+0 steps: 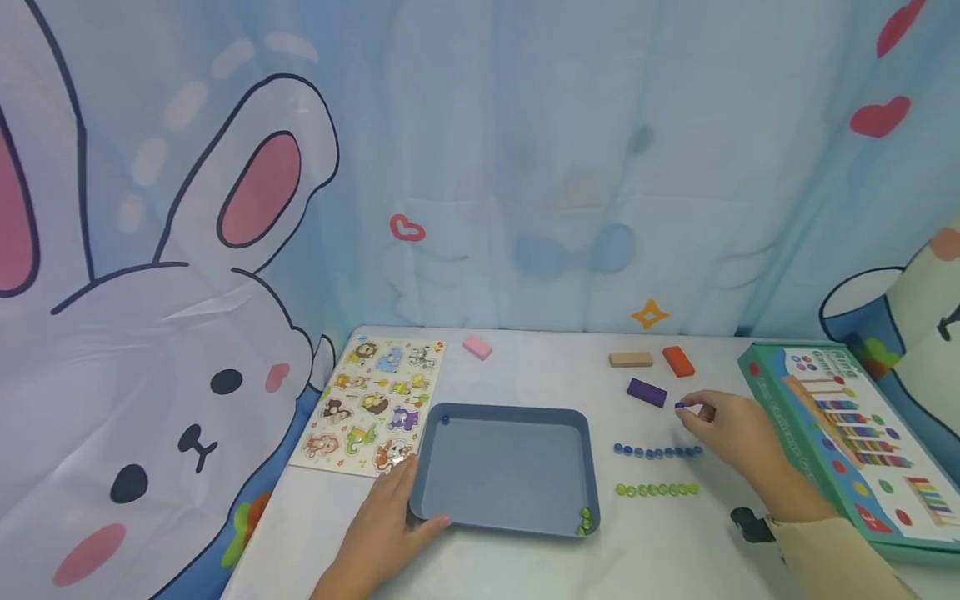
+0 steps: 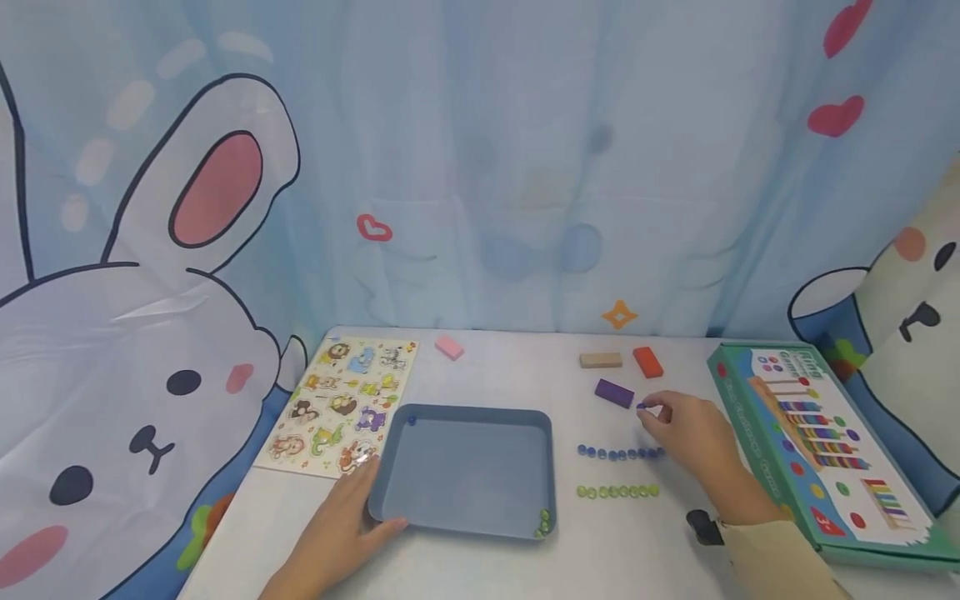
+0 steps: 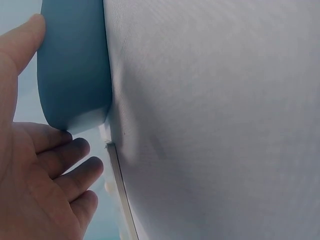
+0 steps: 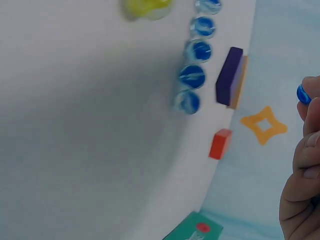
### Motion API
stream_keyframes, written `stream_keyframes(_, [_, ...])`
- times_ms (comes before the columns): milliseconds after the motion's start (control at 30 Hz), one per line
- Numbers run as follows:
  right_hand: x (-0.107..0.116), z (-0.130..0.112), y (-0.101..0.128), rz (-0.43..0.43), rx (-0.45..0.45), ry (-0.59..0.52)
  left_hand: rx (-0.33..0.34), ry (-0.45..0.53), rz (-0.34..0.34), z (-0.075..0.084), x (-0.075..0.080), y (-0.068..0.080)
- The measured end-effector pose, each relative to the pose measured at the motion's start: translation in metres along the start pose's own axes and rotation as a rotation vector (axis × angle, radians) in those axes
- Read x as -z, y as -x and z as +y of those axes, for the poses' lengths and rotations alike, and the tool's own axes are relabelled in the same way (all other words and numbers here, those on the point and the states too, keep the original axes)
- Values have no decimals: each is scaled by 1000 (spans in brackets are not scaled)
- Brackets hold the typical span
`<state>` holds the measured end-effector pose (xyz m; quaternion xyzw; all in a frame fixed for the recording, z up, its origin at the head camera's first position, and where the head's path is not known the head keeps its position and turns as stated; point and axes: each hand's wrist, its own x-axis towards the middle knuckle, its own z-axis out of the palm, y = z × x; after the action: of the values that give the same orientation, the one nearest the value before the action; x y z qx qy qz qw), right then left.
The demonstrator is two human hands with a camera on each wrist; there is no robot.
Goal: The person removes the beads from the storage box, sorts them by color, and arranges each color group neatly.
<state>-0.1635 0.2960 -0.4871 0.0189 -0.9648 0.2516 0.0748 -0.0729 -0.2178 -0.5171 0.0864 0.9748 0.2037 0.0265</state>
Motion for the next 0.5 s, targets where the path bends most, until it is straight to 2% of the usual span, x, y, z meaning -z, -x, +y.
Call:
stream_keyframes(233, [0,17,8,-63,-59,20,-6,-1,15,-3,-3,0])
stream_keyframes(500, [5,34,16,-205,-154,26,-18,2,29,2,1,2])
